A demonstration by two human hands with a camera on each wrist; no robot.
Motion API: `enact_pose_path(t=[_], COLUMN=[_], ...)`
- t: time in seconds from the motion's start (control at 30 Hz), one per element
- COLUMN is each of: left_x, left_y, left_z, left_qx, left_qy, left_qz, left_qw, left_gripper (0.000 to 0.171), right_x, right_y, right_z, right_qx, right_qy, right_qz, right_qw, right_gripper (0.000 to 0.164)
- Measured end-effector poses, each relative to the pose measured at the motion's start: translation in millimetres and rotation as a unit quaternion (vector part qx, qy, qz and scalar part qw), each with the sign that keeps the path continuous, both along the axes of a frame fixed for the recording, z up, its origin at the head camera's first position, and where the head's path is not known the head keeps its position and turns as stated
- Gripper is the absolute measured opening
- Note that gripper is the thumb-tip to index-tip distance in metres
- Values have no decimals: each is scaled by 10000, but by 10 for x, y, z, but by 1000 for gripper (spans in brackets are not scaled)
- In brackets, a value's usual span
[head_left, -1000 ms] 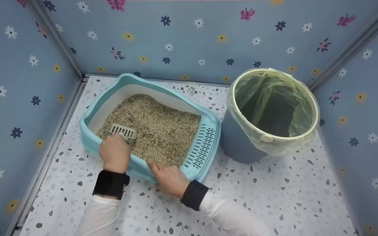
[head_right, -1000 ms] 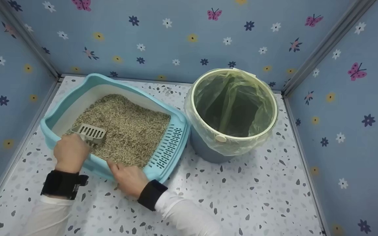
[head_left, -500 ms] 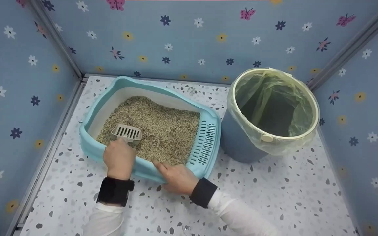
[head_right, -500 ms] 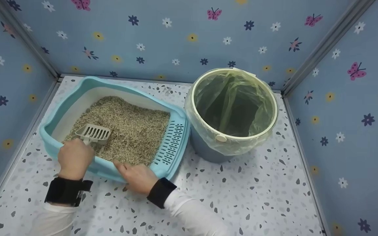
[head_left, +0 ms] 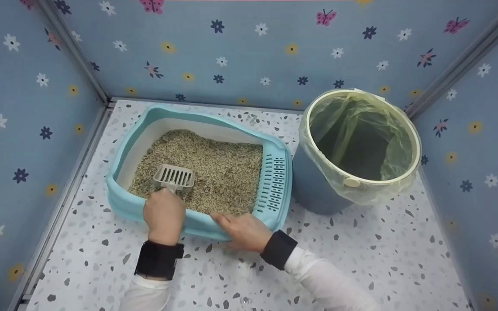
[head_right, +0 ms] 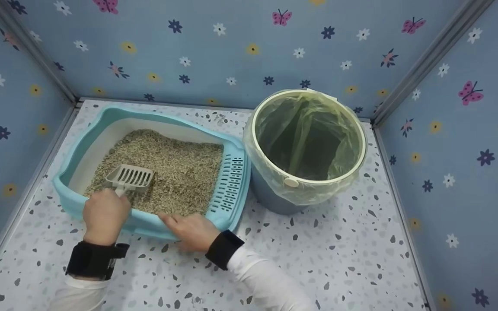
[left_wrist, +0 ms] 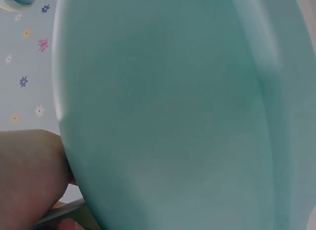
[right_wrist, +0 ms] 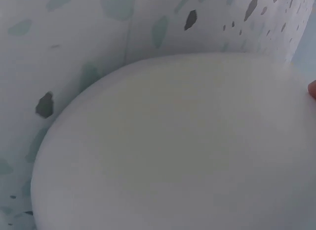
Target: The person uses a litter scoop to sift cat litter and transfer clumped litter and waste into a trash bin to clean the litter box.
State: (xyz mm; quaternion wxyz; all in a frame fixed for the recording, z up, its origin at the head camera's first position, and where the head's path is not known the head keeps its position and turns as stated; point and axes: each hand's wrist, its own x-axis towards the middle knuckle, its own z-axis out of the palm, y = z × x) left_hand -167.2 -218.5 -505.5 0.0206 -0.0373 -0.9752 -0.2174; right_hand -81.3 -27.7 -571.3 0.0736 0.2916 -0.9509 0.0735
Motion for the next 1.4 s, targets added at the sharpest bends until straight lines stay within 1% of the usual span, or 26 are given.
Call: enact_pose_path(t=[0.07,0.13,0.23,0.27,0.37,0.5,0.63,0.8,1.03,1.23,1.27,1.33,1.4], left_x=[29,58,97,109,140,178,209,239,289,303,296,272,232], left_y=[14,30,50,55,71,92,108,127,137,146,143,122,84], left_z=[1,-2,-3,-5,-4,5,16,22,31,41,46,69,99], left_qx=[-49,-96,-84,-59,64,158,185,110,205,31,13,85,120], left_qy=[90,202,375,398,415,330,272,210,-55,87,55,-196,-459], left_qz=[6,-4,-5,5,52,105,146,123,57,-26,-53,-108,-247], left_qw=[9999,9998,9993,9992,9991,9993,9994,9996,9998,10000,10000,9997,9986], left_gripper=[29,32,35,35,32,30,33,34,32,35,35,35,33], right_x=[0,-1,3,6,14,24,24,17,16,28,31,33,34], right_y=[39,71,114,125,163,214,256,312,384,395,392,384,375], right_z=[1,2,13,16,23,35,47,46,44,55,52,45,35], right_qx=[-19,-46,-83,-106,-120,-77,-55,-8,51,325,345,304,279], right_qy=[41,23,-69,-130,-224,-346,-476,-461,-569,-329,-285,-267,-253], right_qz=[65,123,190,206,230,232,255,294,389,372,361,338,309], right_qw=[10000,9999,9998,9996,9994,9991,9985,9985,9976,9982,9983,9986,9988], right_gripper=[92,91,94,97,97,95,93,92,93,91,90,89,90])
